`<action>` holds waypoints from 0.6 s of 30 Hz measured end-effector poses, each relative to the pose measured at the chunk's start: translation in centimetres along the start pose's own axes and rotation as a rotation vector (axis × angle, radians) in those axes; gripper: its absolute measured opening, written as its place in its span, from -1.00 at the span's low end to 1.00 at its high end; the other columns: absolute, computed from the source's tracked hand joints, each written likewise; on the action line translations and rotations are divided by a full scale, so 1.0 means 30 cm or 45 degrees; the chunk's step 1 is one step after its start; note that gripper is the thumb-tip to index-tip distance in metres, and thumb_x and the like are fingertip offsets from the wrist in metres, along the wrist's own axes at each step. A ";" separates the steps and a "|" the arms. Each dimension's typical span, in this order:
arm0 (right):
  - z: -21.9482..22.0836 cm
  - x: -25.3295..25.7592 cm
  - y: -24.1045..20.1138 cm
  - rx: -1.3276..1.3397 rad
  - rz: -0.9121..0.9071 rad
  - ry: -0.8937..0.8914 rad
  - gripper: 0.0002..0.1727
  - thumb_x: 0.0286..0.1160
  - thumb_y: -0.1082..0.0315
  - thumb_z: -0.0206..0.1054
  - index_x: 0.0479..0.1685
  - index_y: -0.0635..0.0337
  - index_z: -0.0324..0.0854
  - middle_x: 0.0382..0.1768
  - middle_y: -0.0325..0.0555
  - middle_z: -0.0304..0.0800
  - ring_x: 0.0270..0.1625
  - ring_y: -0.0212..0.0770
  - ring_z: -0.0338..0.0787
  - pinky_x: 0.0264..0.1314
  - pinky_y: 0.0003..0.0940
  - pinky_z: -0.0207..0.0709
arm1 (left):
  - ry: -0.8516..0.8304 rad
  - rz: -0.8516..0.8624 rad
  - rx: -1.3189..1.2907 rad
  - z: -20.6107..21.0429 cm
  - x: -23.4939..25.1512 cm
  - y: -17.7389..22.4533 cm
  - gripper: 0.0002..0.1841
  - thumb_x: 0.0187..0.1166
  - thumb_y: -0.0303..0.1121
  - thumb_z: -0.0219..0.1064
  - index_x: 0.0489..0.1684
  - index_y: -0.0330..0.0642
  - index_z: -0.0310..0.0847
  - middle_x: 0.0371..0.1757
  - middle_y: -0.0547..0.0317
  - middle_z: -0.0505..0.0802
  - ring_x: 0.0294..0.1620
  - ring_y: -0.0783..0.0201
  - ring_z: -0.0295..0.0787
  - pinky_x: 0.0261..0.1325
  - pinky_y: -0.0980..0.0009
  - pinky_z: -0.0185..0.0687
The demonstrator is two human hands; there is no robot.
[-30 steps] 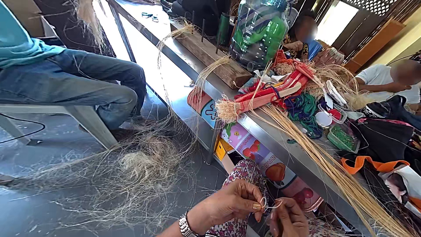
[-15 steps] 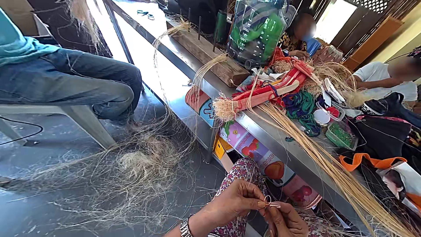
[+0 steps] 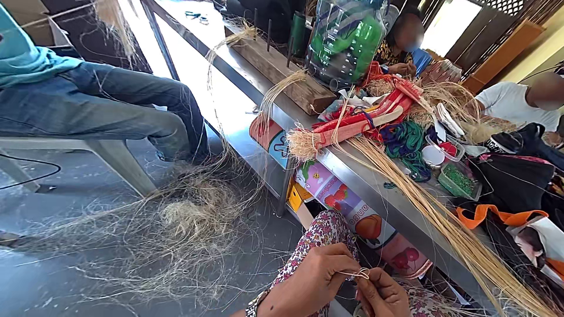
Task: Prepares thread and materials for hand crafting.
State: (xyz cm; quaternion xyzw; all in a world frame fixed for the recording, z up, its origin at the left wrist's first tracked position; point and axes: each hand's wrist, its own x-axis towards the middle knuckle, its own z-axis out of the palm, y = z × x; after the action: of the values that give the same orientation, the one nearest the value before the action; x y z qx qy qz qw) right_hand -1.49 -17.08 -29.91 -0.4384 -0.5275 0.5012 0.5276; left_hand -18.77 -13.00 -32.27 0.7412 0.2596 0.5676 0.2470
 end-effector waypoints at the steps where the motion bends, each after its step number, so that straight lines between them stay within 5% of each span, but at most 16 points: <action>1: -0.004 0.004 -0.002 -0.006 0.042 -0.033 -0.83 0.51 0.58 0.30 -0.32 0.15 0.76 -0.56 -0.42 0.80 -0.61 -0.71 0.58 -0.54 -0.81 0.43 | -0.013 -0.012 -0.032 -0.003 0.002 -0.001 -0.87 0.50 -0.57 0.32 -0.32 -0.34 0.82 -0.25 0.03 0.85 -0.18 0.49 0.77 -0.01 0.75 0.59; 3: -0.009 0.010 -0.006 -0.037 0.113 -0.087 -0.84 0.49 0.59 0.32 -0.31 0.16 0.76 -0.57 -0.44 0.79 -0.60 -0.72 0.57 -0.53 -0.80 0.41 | -0.050 -0.088 -0.096 -0.007 0.004 -0.003 -0.89 0.48 -0.55 0.35 -0.27 -0.34 0.83 -0.28 0.07 0.84 -0.26 0.55 0.71 -0.12 0.79 0.55; 7: -0.009 0.021 -0.026 -0.143 0.202 -0.154 -0.86 0.42 0.63 0.34 -0.30 0.21 0.75 -0.54 -0.44 0.79 -0.55 -0.68 0.63 -0.44 -0.75 0.51 | -0.163 -0.304 -0.187 -0.017 0.005 -0.003 -0.66 0.40 -0.60 0.33 0.13 -0.32 0.82 -0.39 0.16 0.74 -0.50 0.61 0.46 -0.41 0.76 0.34; 14: 0.000 0.022 -0.026 -0.302 0.197 -0.130 -0.90 0.31 0.59 0.42 -0.28 0.23 0.70 -0.55 -0.45 0.76 -0.55 -0.67 0.64 -0.44 -0.73 0.53 | -0.245 -0.499 -0.322 -0.035 0.010 -0.009 -0.84 0.45 -0.57 0.35 -0.20 -0.33 0.88 -0.29 0.16 0.79 -0.41 0.69 0.53 -0.32 0.80 0.41; 18: 0.019 0.004 -0.010 -0.400 -0.132 0.060 -0.68 0.31 0.60 0.42 0.08 0.39 0.63 -0.54 -0.46 0.67 -0.51 -0.69 0.61 -0.40 -0.76 0.52 | -0.195 -0.664 -0.446 -0.041 0.011 -0.010 -0.87 0.46 -0.53 0.36 -0.23 -0.31 0.85 -0.33 0.32 0.78 -0.52 0.78 0.42 -0.45 0.83 0.33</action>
State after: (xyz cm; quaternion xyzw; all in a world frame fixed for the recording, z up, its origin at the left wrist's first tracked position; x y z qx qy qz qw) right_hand -2.04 -17.05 -29.55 -0.4995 -0.6087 0.3743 0.4898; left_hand -19.92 -12.47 -31.95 0.6364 0.3197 0.4639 0.5268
